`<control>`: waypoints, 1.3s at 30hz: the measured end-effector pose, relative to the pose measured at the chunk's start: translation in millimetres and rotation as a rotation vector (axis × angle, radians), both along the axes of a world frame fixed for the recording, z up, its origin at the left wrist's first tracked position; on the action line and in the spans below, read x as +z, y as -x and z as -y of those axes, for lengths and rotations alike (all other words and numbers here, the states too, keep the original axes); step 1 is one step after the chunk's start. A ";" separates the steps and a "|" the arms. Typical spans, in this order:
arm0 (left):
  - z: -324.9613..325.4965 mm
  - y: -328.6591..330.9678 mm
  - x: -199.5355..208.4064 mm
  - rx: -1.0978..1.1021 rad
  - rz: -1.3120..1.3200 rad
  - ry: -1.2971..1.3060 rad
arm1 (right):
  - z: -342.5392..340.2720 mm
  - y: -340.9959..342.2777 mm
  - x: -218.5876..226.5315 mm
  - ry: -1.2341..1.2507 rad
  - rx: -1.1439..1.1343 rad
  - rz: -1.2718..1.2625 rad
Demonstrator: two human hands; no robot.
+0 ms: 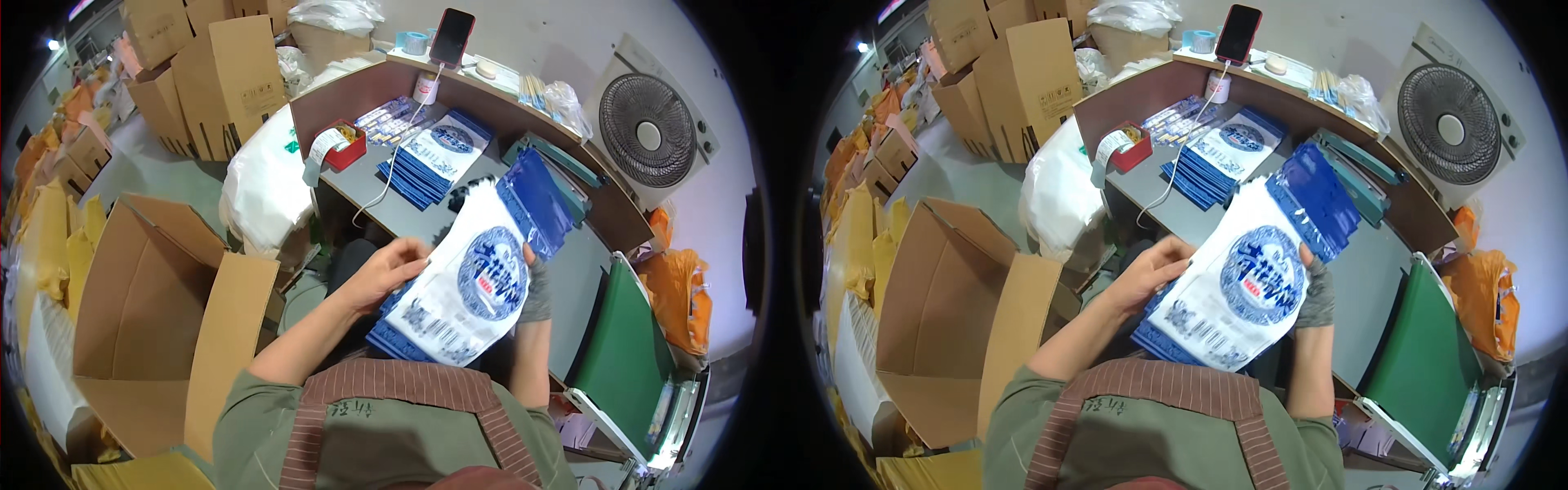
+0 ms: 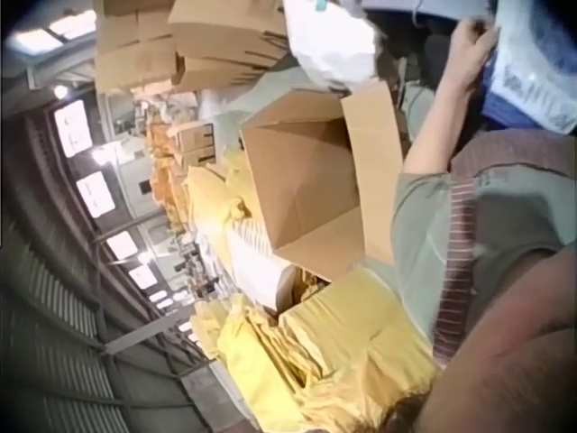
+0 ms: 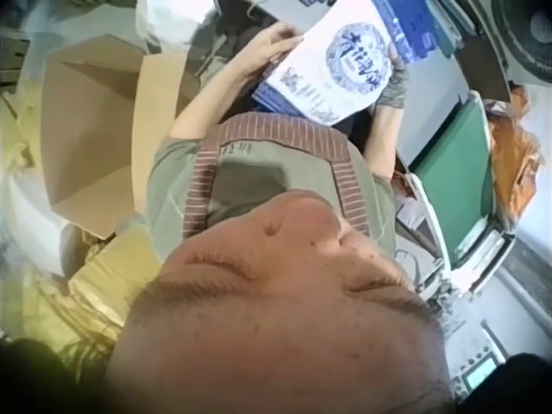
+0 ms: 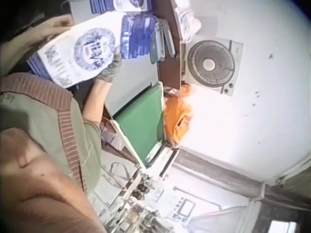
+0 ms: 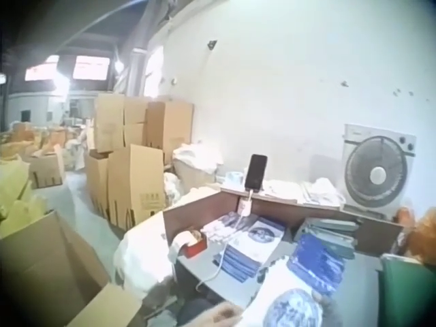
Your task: The person is counting and bundling items into plastic bags and placing them into a shipping box.
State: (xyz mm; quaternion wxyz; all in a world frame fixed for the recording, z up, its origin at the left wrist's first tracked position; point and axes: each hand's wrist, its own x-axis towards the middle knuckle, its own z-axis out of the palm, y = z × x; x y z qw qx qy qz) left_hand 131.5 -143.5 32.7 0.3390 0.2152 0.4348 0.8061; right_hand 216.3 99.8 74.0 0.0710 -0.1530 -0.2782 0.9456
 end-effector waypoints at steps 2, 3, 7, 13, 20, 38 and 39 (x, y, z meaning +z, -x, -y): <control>-11.4 17.6 27.9 -0.054 -0.016 -0.112 | -17.5 23.3 5.3 -0.044 0.094 -0.052; -16.4 29.1 39.1 -0.105 -0.037 -0.224 | -30.8 40.9 0.6 -0.130 0.091 -0.126; -36.7 76.5 59.4 -0.155 -0.106 -0.209 | -60.5 105.8 11.8 -0.149 0.166 -0.271; -71.7 179.2 31.7 0.240 -0.396 0.042 | -107.2 230.5 -24.9 -0.138 0.239 -0.144; -99.0 232.6 -35.0 0.217 0.072 0.224 | -155.9 303.1 -119.2 -0.262 0.133 0.307; 37.9 127.7 6.9 0.417 -0.581 0.690 | -166.9 391.8 -145.6 0.027 0.000 0.164; 39.5 117.1 18.1 0.289 -0.572 0.594 | -158.2 394.0 -142.7 -0.056 -0.018 0.180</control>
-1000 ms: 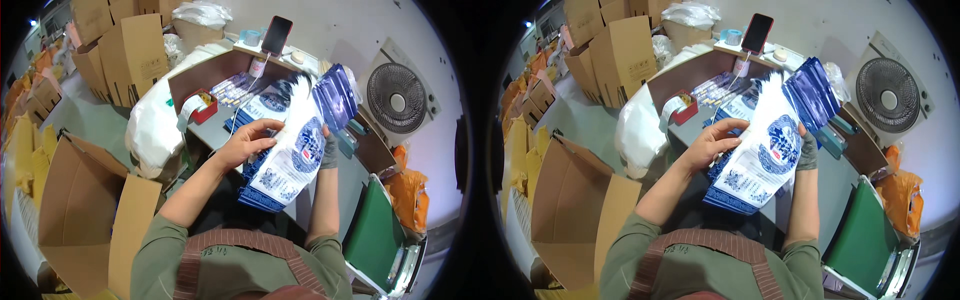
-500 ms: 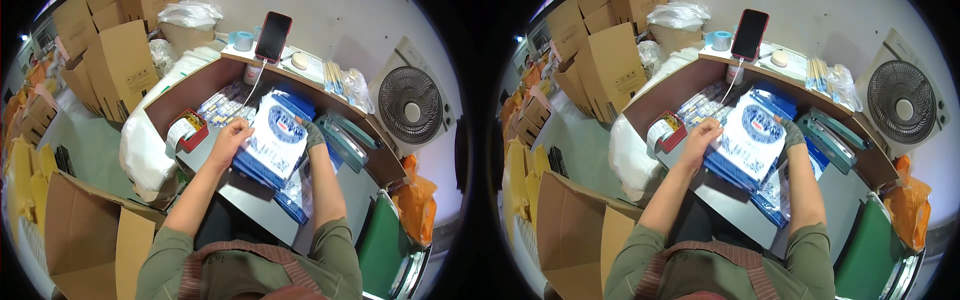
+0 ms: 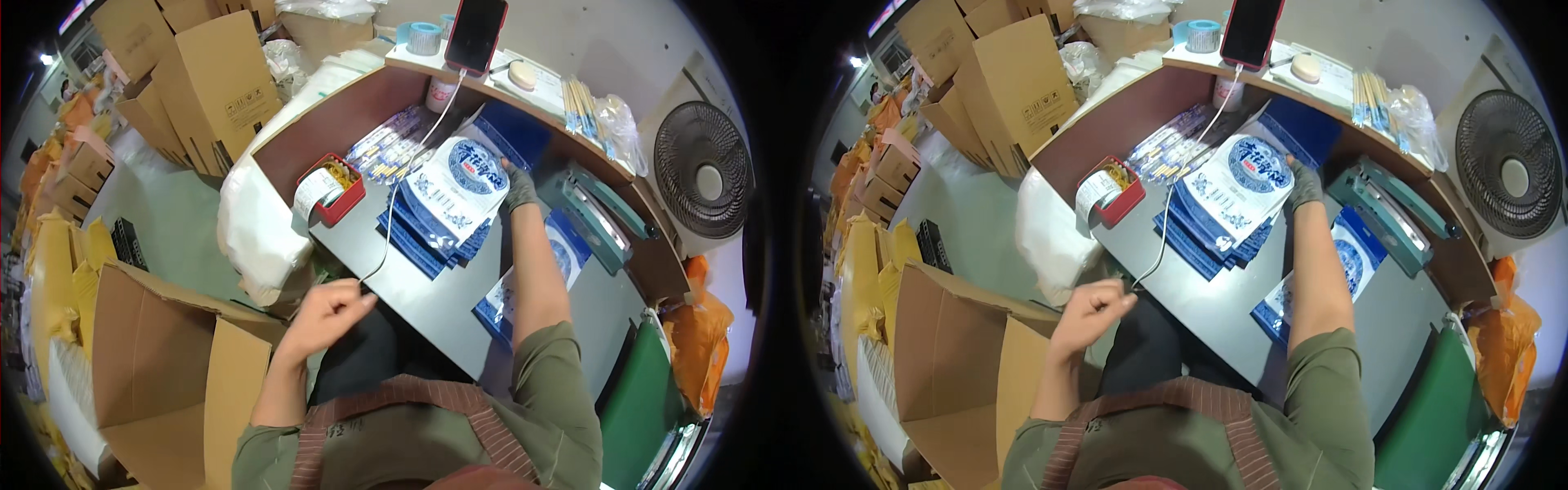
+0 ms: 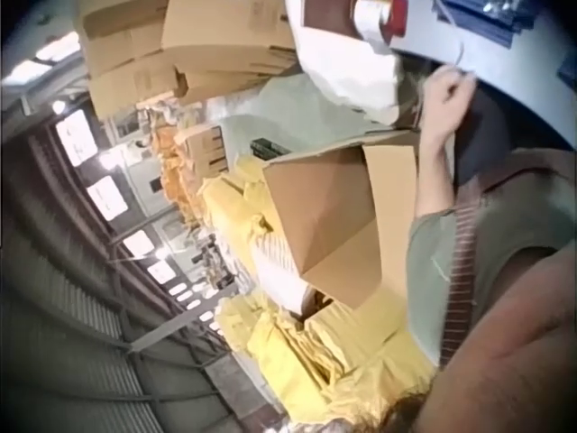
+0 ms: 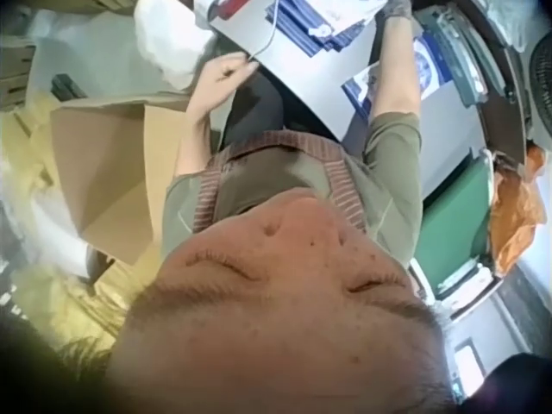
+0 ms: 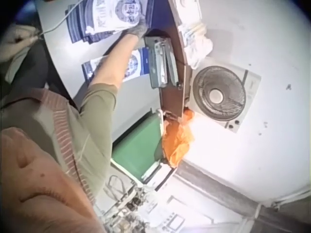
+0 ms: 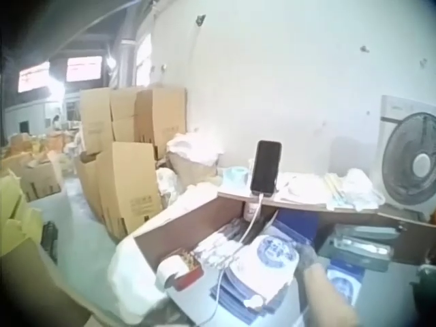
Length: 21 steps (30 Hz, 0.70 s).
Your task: The person is counting and bundling items into plastic bags and placing them into a shipping box.
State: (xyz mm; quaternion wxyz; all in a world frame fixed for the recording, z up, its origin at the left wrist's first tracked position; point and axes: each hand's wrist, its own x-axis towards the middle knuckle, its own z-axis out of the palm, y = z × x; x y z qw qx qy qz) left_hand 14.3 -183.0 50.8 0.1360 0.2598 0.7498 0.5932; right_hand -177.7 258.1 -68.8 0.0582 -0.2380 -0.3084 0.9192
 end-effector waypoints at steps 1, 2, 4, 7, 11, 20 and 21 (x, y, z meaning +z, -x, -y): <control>-7.4 -8.1 14.9 -0.082 0.039 -0.002 | -21.9 2.9 -6.8 -0.100 -0.032 0.019; -7.7 -13.9 14.2 -0.106 0.002 0.006 | -19.7 3.6 -4.2 -0.092 -0.030 0.023; -7.1 -17.9 11.0 -0.074 -0.031 0.005 | -22.7 1.9 2.9 -0.149 0.057 0.143; -16.1 -22.0 0.8 0.126 -0.131 -0.054 | -14.0 -5.2 2.7 -0.337 -0.049 0.122; -20.9 -40.2 -4.1 0.157 -0.058 -0.122 | 11.0 -15.7 5.5 -0.718 -0.369 -0.066; -19.6 -57.5 -27.0 0.060 -0.023 -0.095 | 29.9 -23.7 18.4 -1.032 -0.303 0.324; -18.7 -58.9 -28.8 0.047 -0.022 -0.079 | 26.5 -23.4 17.7 -1.029 -0.316 0.323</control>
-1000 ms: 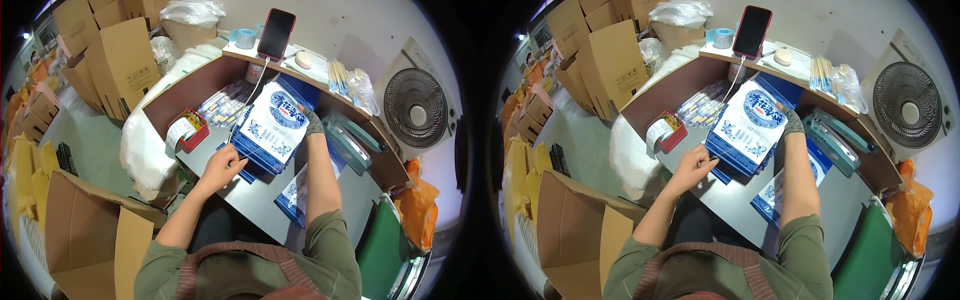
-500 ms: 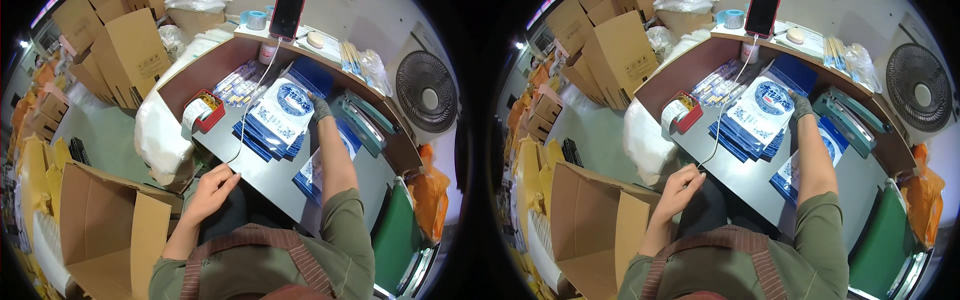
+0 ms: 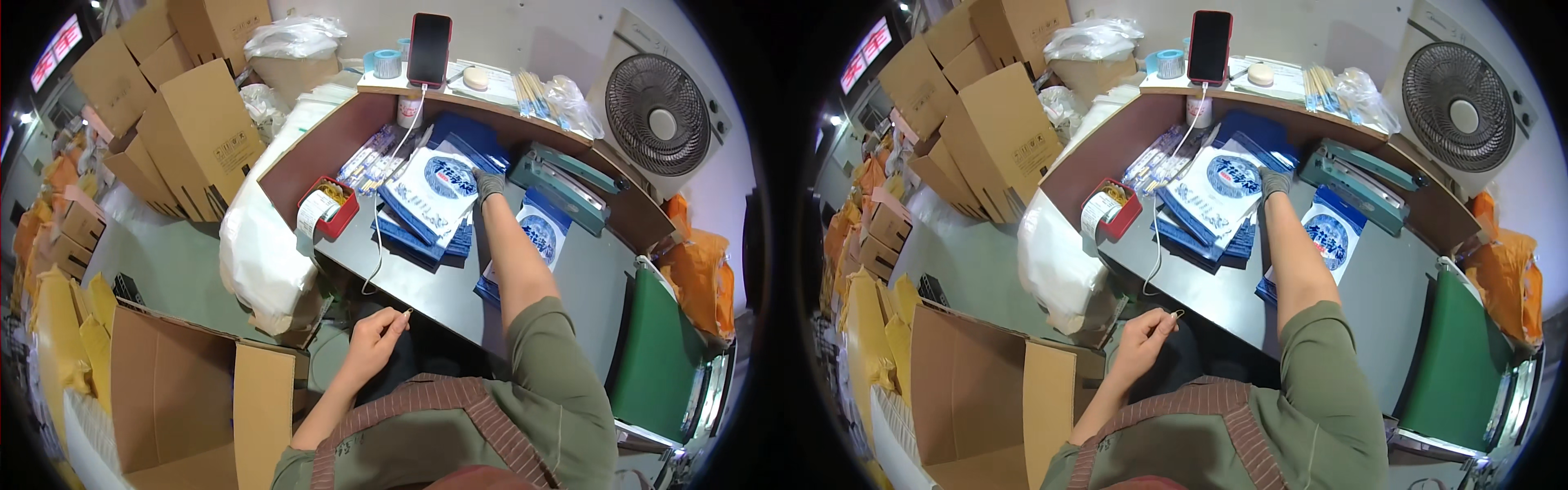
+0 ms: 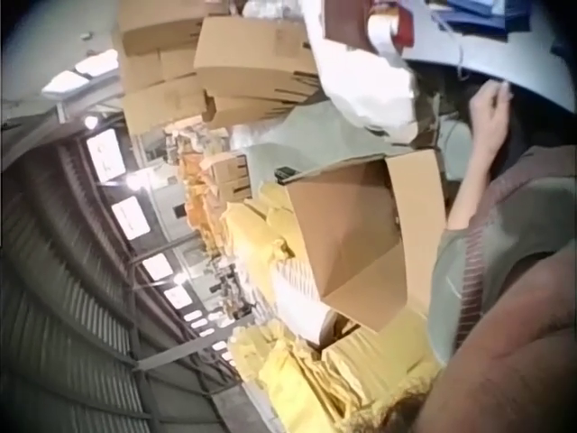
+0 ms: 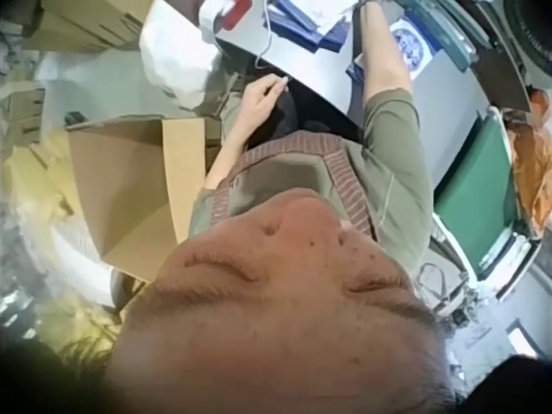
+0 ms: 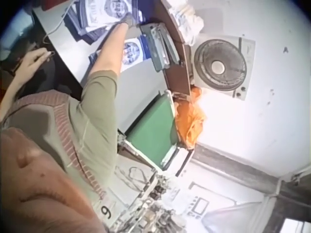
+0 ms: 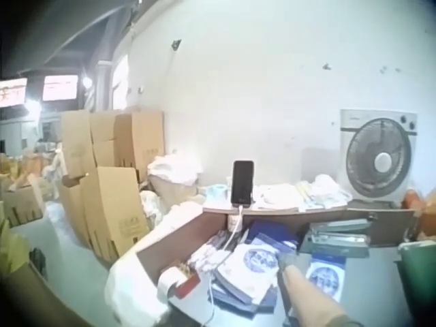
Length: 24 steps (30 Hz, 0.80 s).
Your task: The person is counting and bundling items into plastic bags and placing them into a shipping box.
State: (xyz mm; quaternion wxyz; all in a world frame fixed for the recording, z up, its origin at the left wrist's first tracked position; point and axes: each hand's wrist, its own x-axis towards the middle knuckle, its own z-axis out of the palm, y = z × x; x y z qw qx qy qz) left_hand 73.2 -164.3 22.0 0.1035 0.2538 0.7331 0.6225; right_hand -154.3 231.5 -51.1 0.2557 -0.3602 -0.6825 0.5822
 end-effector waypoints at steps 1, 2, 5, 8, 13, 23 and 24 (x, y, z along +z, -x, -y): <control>0.7 -1.0 -1.6 -0.002 0.003 0.016 | 5.0 2.0 5.0 -0.029 -0.092 0.083; 1.3 -1.1 -2.4 -0.001 0.010 0.007 | 9.6 3.8 10.1 -0.058 -0.183 0.167; 6.6 -0.3 -7.7 0.046 0.005 0.009 | 20.8 -11.5 62.7 -0.105 -0.164 0.334; 2.4 -0.8 -6.2 0.067 -0.019 -0.043 | 6.4 -15.1 50.4 -0.417 -0.193 0.290; 2.3 4.9 1.2 0.020 0.191 -0.176 | 79.4 -90.7 71.6 -0.525 0.480 -0.202; -59.8 -10.2 7.3 -0.463 0.510 -0.424 | 161.8 -320.4 125.9 0.039 0.885 0.080; -68.1 -16.6 9.4 -0.538 0.505 -0.429 | 158.0 -333.4 130.3 0.103 0.863 0.071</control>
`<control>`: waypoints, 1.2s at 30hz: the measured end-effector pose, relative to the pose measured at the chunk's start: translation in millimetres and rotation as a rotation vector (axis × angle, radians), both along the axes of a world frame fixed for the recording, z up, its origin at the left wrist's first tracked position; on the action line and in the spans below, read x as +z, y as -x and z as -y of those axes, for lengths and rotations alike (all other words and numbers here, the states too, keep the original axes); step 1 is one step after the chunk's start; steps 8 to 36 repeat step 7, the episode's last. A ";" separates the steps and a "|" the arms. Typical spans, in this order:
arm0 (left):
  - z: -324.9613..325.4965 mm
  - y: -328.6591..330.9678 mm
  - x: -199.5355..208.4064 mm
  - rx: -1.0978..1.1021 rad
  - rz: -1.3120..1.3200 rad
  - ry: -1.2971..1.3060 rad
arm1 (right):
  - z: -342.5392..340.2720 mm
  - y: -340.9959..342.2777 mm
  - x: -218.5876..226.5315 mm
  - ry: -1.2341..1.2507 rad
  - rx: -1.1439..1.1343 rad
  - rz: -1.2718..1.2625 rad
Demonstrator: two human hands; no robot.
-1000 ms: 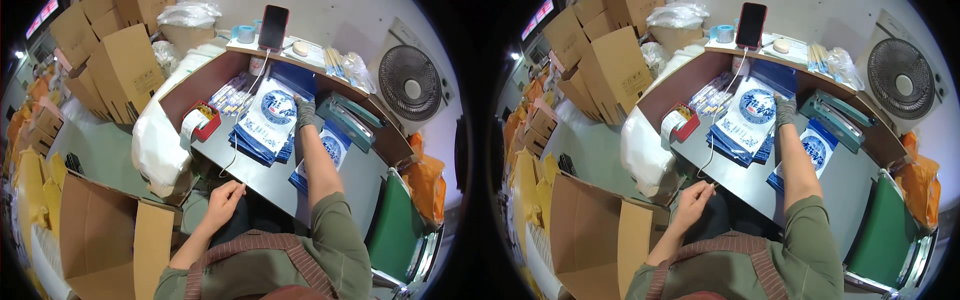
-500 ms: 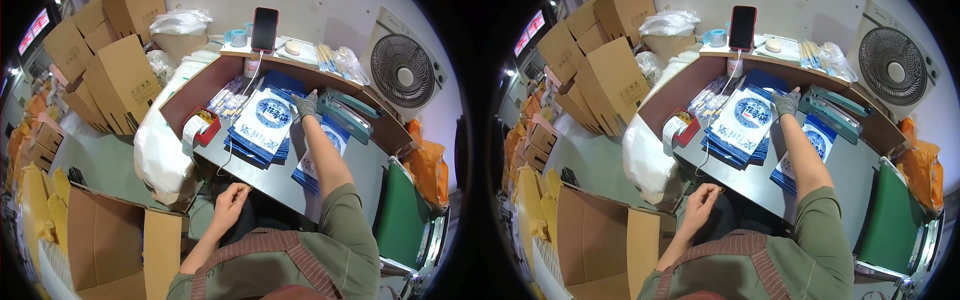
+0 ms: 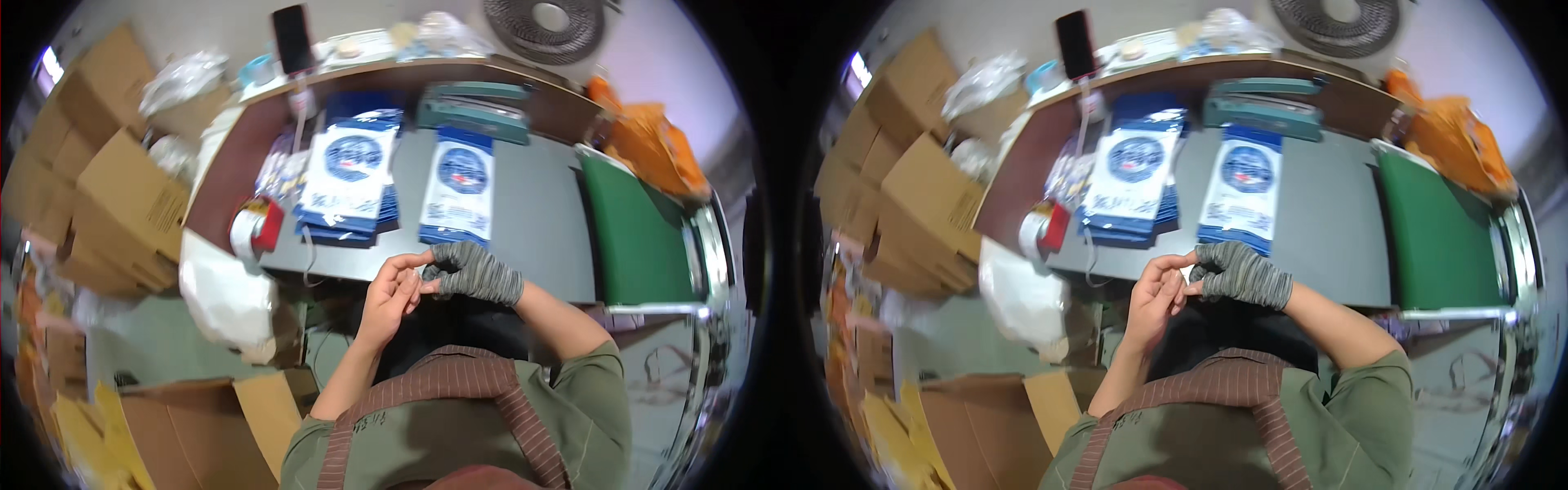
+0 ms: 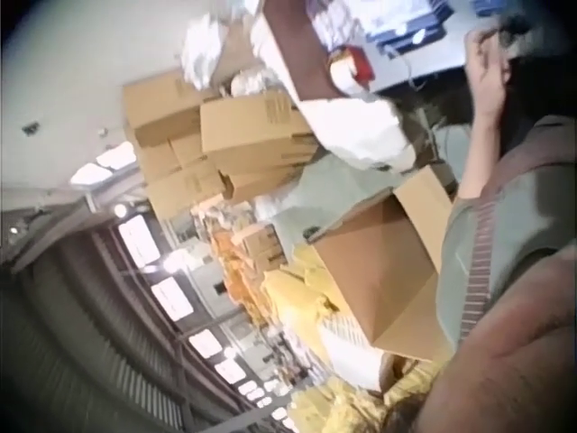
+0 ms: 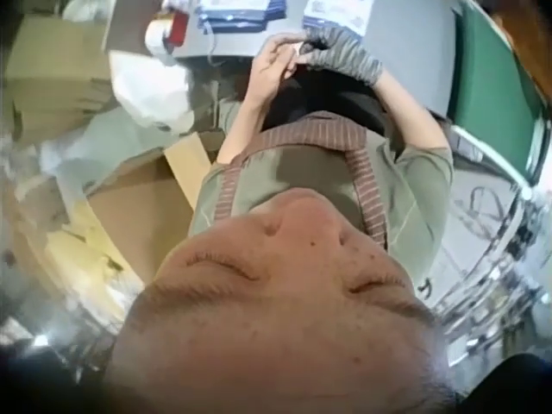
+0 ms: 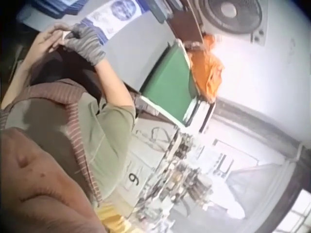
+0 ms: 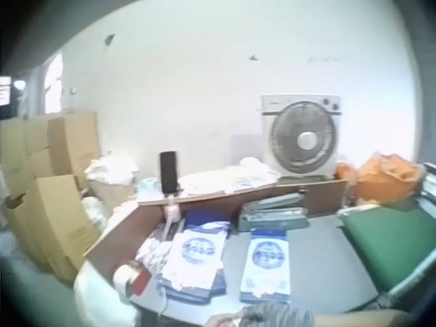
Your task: The person is counting and bundling items into plastic bags and placing them into a shipping box.
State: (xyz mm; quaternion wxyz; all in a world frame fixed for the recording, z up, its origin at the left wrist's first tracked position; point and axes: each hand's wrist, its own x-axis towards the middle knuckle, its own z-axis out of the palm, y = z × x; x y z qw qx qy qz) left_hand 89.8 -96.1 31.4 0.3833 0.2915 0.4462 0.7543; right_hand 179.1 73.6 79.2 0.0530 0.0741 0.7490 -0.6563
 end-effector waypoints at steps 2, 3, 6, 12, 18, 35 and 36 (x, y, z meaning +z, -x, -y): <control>-17.0 -13.6 4.4 -0.125 -0.037 -0.005 | -9.2 -27.8 8.9 0.054 -0.042 0.047; -23.3 -16.9 2.0 -0.210 0.013 -0.020 | -13.7 -42.0 12.2 0.059 -0.062 0.079; -53.3 -29.1 -10.1 -0.316 -0.156 -0.123 | -31.3 -83.6 32.4 -0.108 -0.110 0.073; -61.9 -34.8 -9.1 -0.387 -0.097 -0.125 | -35.1 -99.6 51.7 -0.283 -0.118 0.101; -61.9 -34.8 -9.1 -0.387 -0.097 -0.125 | -35.1 -99.6 51.7 -0.283 -0.118 0.101; -61.9 -34.8 -9.1 -0.387 -0.097 -0.125 | -35.1 -99.6 51.7 -0.283 -0.118 0.101; -61.9 -34.8 -9.1 -0.387 -0.097 -0.125 | -35.1 -99.6 51.7 -0.283 -0.118 0.101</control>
